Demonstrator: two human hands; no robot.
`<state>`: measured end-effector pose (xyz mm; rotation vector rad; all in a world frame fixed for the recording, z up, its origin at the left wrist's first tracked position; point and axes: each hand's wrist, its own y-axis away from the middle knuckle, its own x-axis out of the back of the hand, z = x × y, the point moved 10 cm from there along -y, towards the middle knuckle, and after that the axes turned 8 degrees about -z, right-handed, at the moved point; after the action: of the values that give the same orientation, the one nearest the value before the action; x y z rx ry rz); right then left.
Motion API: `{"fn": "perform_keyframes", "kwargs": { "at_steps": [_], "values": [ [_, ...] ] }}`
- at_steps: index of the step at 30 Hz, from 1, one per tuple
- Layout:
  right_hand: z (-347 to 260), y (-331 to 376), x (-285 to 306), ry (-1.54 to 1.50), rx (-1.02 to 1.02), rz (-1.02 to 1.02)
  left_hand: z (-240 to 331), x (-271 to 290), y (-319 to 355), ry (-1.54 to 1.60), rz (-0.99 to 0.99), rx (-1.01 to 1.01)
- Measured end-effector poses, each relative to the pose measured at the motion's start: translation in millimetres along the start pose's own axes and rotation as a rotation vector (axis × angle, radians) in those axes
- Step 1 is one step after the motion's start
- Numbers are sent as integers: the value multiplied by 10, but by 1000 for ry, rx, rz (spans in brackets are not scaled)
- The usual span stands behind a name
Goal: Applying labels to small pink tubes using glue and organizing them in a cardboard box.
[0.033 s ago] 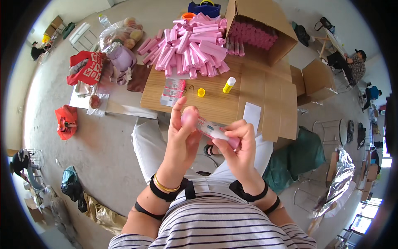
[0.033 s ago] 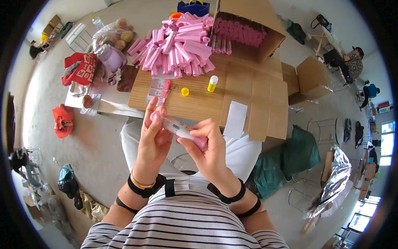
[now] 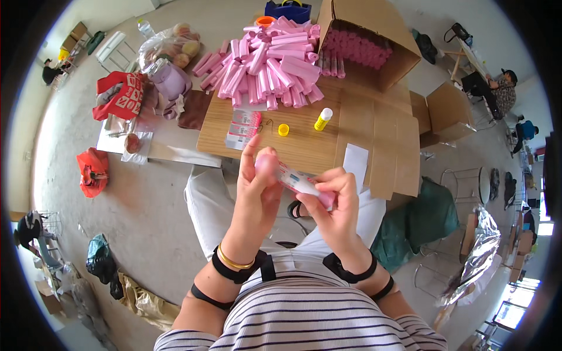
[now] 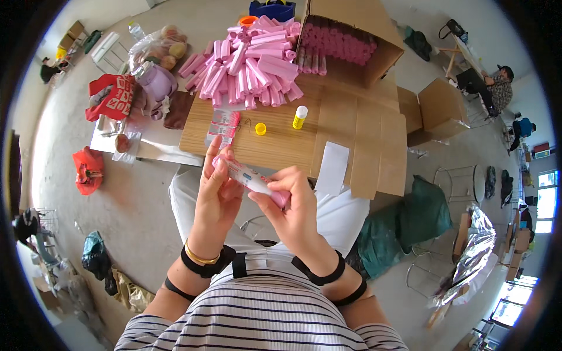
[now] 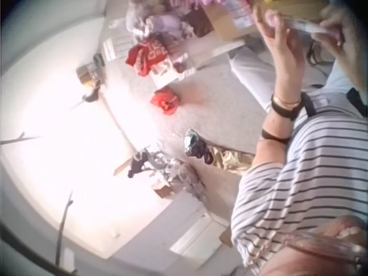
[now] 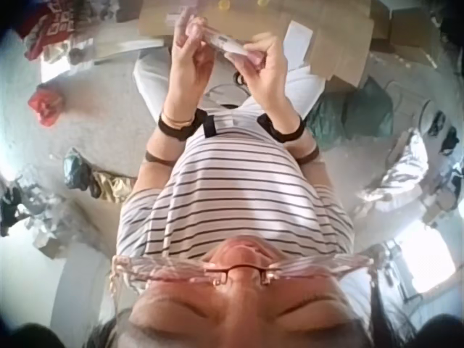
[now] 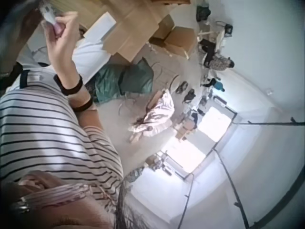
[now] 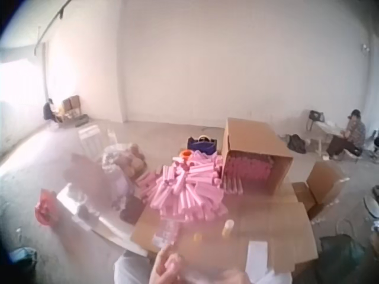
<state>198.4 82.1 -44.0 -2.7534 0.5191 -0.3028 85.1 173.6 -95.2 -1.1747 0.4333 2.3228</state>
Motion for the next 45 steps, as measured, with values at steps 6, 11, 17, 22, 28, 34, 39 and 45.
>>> {"fn": "perform_keyframes", "kwargs": {
  "at_steps": [6, 11, 17, 22, 28, 34, 39, 45],
  "values": [
    [599, -99, -172, 232, -175, -12, -386, 596, -177, -140, 248, 144],
    [1234, -195, -273, 128, -324, -242, -602, 1148, -233, -257, 284, 196],
    [2647, -726, 842, 623, -450, -35, -672, 975, -406, 46, 83, 343],
    [3007, -1000, 680, 508, -484, -58, -491, 807, -448, 100, -46, 321],
    [1596, -867, -71, -245, -500, -105, -227, 674, -400, 27, -107, 247],
    [-61, -621, -639, 216, 60, -482, -176, 348, -188, -121, -55, 281],
    [-455, -452, -631, 296, 158, -466, -34, 72, 32, -196, -175, 188],
    [-785, -548, -294, 398, 263, -233, 32, -143, 368, -364, -283, 195]
  ]
}}
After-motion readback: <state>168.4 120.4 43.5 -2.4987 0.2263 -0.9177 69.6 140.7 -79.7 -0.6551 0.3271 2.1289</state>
